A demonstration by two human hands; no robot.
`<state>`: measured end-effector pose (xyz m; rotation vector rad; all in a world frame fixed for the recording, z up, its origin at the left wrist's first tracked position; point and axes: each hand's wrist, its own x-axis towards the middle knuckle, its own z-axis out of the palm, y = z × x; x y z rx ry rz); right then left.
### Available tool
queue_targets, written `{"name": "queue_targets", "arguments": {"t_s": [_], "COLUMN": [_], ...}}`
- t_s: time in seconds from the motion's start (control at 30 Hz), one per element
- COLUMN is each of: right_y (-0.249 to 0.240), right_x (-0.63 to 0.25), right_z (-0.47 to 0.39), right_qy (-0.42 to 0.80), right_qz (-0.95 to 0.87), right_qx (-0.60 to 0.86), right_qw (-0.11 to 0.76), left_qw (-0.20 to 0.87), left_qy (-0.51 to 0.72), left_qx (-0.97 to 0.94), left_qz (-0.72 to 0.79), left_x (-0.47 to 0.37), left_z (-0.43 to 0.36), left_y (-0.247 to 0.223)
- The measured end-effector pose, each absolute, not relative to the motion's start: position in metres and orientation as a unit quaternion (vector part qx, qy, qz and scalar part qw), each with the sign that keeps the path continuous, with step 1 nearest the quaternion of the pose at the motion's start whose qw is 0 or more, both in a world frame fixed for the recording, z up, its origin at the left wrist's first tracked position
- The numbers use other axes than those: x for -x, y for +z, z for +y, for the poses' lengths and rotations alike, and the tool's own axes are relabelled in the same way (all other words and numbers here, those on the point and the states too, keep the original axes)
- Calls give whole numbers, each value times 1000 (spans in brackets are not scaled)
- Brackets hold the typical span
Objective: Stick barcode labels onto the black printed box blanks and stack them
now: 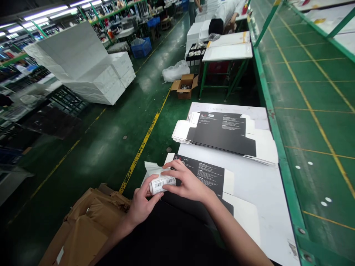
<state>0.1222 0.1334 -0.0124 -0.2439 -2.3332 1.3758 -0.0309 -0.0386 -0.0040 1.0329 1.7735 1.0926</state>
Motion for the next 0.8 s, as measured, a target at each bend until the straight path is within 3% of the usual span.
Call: {"name": "queue_targets", "arguments": {"t_s": [0.53,0.8], "right_y": [-20,-20], "right_x": [-119,-119], "right_z": [124,124], "right_qy": [537,518], "right_qz": [-794,-818], "right_qx": [126,103], "right_qw": [257,228], "left_qw": [295,280], "left_qy": [368,359], "left_qx": [-494,-503], "left_qz": [731,735], "left_x": [33,37], "left_z": [-38,-36], "left_y": [-6,-5]}}
